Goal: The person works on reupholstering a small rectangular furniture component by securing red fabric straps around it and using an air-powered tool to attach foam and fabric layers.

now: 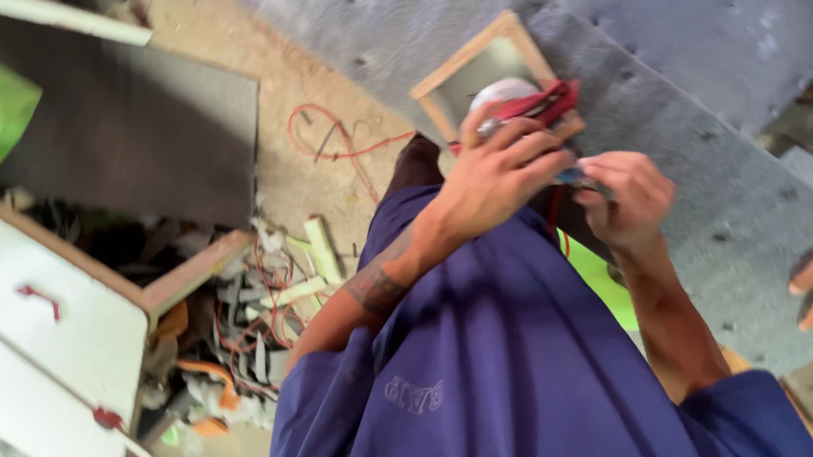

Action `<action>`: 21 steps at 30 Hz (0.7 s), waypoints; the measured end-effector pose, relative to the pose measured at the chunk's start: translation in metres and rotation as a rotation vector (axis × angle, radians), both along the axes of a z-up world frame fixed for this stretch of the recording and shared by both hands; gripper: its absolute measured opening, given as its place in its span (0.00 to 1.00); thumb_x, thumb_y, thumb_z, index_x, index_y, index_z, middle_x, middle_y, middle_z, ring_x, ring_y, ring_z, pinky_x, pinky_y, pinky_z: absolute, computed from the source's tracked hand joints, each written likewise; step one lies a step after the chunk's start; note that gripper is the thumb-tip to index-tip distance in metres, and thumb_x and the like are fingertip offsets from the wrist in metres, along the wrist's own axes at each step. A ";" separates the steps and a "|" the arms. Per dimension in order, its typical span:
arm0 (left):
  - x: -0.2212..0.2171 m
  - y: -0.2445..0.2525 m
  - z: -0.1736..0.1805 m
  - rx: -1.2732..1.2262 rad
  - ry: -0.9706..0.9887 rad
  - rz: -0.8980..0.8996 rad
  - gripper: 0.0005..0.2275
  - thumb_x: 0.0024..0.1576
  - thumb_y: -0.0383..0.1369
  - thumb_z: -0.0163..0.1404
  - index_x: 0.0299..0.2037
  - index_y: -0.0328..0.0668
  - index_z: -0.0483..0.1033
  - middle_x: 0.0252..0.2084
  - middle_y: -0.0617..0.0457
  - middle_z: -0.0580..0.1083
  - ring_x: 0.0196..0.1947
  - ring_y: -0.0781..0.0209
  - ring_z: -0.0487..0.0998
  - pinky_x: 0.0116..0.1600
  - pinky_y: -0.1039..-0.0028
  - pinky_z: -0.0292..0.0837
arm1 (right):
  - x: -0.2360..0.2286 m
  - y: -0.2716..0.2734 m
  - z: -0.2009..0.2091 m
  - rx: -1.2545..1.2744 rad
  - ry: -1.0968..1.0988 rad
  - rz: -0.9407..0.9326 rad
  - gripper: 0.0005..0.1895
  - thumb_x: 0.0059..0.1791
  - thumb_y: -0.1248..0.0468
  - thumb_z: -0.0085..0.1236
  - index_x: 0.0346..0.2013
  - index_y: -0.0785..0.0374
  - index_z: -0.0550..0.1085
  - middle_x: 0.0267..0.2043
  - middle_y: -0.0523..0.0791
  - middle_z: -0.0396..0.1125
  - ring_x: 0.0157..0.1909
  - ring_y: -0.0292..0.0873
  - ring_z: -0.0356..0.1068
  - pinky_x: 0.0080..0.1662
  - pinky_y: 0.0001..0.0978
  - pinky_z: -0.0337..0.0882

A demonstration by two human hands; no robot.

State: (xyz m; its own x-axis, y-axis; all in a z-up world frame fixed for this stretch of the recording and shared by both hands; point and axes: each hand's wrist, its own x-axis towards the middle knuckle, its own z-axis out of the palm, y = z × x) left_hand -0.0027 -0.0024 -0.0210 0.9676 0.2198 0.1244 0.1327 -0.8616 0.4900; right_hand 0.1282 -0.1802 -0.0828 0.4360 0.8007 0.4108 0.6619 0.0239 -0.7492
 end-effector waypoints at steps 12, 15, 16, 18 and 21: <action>-0.001 -0.005 -0.011 -0.027 -0.013 0.011 0.10 0.59 0.40 0.51 0.49 0.57 0.77 0.59 0.62 0.73 0.61 0.63 0.71 0.74 0.50 0.46 | 0.008 -0.002 0.003 -0.024 -0.142 -0.047 0.26 0.57 0.45 0.48 0.40 0.68 0.76 0.49 0.50 0.73 0.47 0.53 0.75 0.49 0.42 0.75; 0.000 -0.003 -0.012 -0.014 -0.011 0.017 0.10 0.59 0.40 0.52 0.48 0.57 0.77 0.58 0.62 0.73 0.62 0.63 0.71 0.75 0.49 0.45 | 0.009 -0.001 -0.002 0.052 -0.089 0.042 0.21 0.62 0.53 0.61 0.36 0.67 0.71 0.47 0.50 0.72 0.44 0.52 0.76 0.45 0.39 0.77; -0.001 -0.004 -0.011 -0.014 0.010 0.010 0.09 0.59 0.41 0.52 0.48 0.58 0.77 0.57 0.62 0.74 0.62 0.63 0.70 0.75 0.48 0.45 | 0.009 -0.003 -0.001 -0.022 -0.077 0.030 0.20 0.61 0.52 0.57 0.37 0.65 0.72 0.48 0.48 0.73 0.44 0.50 0.76 0.46 0.38 0.77; -0.002 -0.005 -0.010 -0.001 0.001 0.018 0.11 0.58 0.41 0.53 0.49 0.58 0.77 0.55 0.62 0.73 0.64 0.63 0.70 0.75 0.48 0.45 | 0.011 -0.003 -0.001 -0.096 -0.069 0.023 0.19 0.60 0.51 0.53 0.38 0.64 0.72 0.48 0.46 0.74 0.44 0.49 0.77 0.46 0.38 0.77; -0.004 -0.008 -0.008 0.005 -0.035 0.054 0.12 0.58 0.39 0.53 0.53 0.59 0.77 0.55 0.62 0.73 0.66 0.63 0.68 0.74 0.50 0.45 | 0.013 -0.001 -0.002 -0.004 -0.064 -0.001 0.31 0.57 0.41 0.47 0.46 0.72 0.74 0.50 0.53 0.71 0.47 0.51 0.74 0.46 0.38 0.77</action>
